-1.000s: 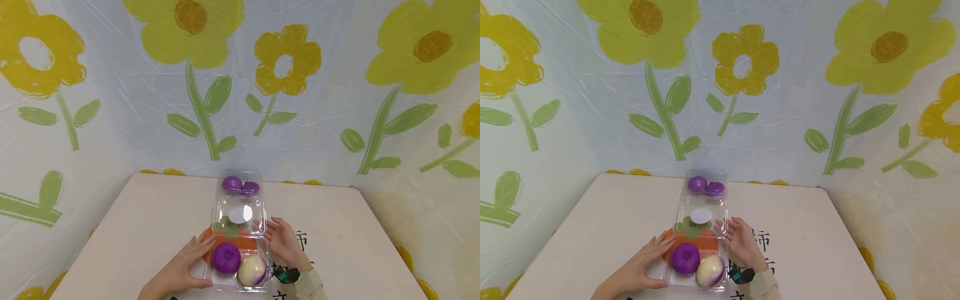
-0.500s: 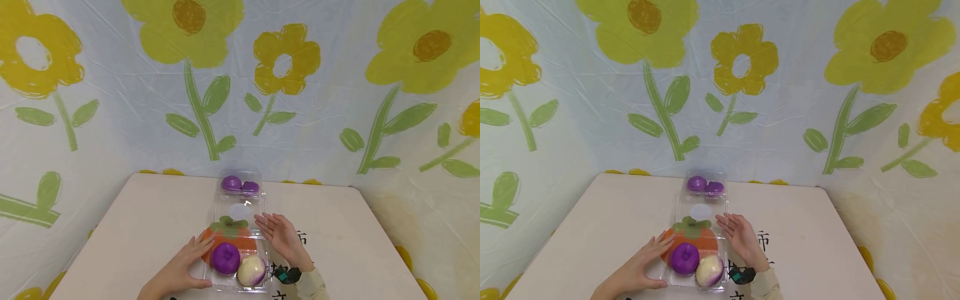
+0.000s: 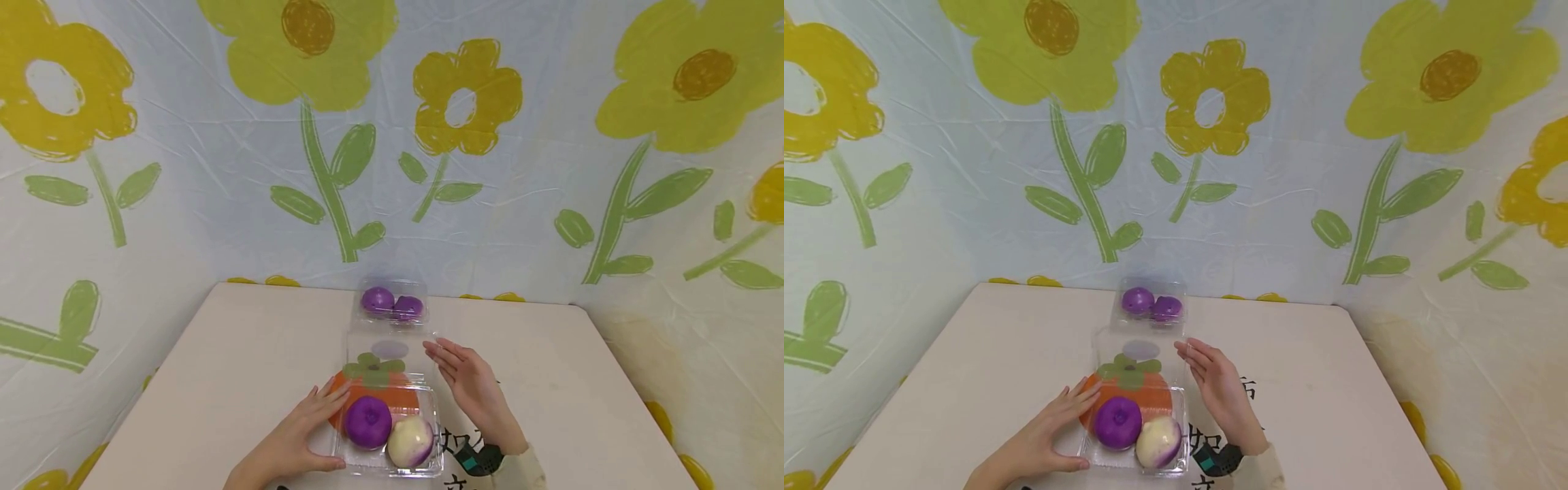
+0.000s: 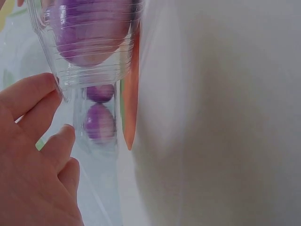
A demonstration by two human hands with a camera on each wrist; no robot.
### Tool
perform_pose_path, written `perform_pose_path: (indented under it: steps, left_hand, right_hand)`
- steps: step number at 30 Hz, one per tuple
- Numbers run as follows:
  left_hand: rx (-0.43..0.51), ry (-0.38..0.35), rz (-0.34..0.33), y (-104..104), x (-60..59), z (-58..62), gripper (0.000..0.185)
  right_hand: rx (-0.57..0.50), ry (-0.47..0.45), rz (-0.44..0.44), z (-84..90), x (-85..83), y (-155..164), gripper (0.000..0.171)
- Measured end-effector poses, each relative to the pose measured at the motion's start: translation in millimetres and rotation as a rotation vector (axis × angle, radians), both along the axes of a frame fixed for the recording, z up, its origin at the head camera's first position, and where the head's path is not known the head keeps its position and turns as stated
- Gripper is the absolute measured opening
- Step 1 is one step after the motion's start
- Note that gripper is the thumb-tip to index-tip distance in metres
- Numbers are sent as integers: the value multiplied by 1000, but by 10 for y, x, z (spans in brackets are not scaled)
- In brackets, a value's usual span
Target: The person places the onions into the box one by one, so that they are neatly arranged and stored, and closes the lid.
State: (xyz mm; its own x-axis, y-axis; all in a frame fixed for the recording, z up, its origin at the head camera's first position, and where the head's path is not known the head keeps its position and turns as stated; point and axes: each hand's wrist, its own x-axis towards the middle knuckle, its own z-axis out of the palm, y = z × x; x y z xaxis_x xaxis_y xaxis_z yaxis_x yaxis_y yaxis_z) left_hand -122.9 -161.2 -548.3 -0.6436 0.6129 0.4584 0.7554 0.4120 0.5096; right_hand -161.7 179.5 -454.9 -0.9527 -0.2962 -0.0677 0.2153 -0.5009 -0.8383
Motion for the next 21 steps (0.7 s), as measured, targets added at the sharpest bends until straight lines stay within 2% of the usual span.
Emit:
perform_pose_path:
  steps: [7,9,15,21]
  left_hand:
    - [-1,8,2,0,6,5,97]
    - [-5,18,2,-1,6,2,97]
    - [-25,64,15,-7,-4,-1,96]
    - [-37,84,27,-2,7,4,95]
  right_hand:
    - [-48,98,57,37,175,55,46]
    - [-39,110,51,46,230,54,47]
    - [113,53,-78,82,352,-16,56]
    - [206,69,-158,19,432,-61,50]
